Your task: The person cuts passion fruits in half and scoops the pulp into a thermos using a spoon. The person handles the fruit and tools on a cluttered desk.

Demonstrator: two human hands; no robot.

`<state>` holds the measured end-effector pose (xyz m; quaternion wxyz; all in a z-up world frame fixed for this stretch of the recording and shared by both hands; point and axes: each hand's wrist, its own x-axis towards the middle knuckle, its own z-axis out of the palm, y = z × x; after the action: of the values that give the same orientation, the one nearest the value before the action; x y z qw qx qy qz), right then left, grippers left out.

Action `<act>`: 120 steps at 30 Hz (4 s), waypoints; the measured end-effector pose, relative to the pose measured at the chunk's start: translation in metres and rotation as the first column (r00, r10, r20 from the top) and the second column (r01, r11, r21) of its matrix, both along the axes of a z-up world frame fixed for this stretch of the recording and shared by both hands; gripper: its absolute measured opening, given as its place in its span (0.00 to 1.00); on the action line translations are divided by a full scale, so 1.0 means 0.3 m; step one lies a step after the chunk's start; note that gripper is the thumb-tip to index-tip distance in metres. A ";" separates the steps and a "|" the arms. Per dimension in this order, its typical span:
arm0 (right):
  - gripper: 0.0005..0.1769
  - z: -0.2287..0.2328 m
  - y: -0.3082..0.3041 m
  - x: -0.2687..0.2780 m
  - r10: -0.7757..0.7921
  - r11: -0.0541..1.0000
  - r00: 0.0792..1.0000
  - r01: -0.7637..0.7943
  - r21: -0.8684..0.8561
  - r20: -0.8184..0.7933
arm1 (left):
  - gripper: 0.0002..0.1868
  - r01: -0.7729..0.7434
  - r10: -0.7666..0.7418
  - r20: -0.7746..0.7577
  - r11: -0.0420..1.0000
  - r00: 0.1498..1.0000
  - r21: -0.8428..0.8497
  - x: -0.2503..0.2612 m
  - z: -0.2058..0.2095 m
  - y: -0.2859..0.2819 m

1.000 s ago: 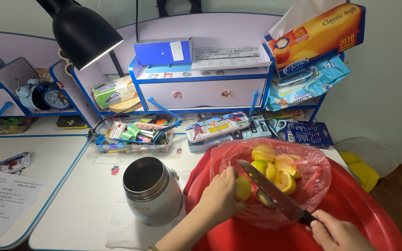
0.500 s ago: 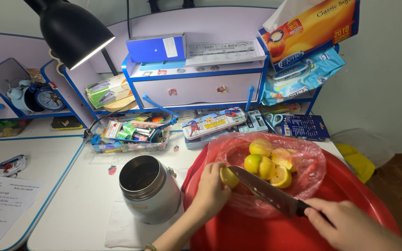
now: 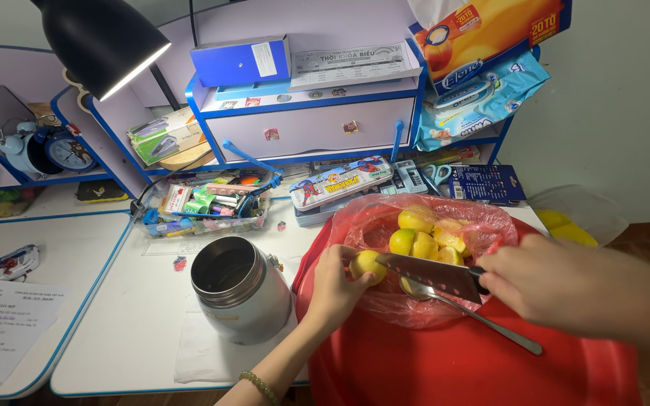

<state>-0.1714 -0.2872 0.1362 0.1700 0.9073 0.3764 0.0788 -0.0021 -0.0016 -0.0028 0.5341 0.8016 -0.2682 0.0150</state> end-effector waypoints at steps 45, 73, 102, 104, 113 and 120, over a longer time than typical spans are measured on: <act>0.16 -0.325 0.051 -0.027 -0.641 0.373 0.380 0.914 0.163 -0.666 | 0.27 0.018 -0.047 0.272 0.994 0.961 0.110 0.075 -0.057 -0.044; 0.35 -0.419 0.301 -0.035 -0.722 0.026 0.239 0.947 0.319 -0.649 | 0.19 0.000 -0.027 0.084 0.951 0.996 0.308 -0.026 0.083 -0.005; 0.18 -0.376 0.447 0.170 -0.747 0.272 0.413 0.905 0.327 -0.521 | 0.18 -0.119 0.108 0.068 0.974 0.992 0.193 -0.055 0.012 0.001; 0.18 -0.364 0.448 0.171 -0.737 0.279 0.433 0.894 0.351 -0.518 | 0.19 -0.099 0.077 0.110 0.972 0.991 0.215 -0.061 0.017 0.001; 0.17 -0.465 0.383 0.094 -0.715 0.275 0.450 0.885 0.377 -0.535 | 0.16 -0.049 0.028 0.070 0.945 0.997 0.324 -0.045 0.075 -0.012; 0.17 -0.522 0.348 0.076 -0.729 0.321 0.475 0.873 0.366 -0.493 | 0.16 -0.047 0.007 0.165 0.970 0.986 0.239 -0.089 0.074 -0.021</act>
<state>-0.1487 -0.1828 -0.0205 -0.1427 0.9778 -0.1529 -0.0161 -0.0289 -0.0079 0.0195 0.4083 0.8605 -0.2997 0.0552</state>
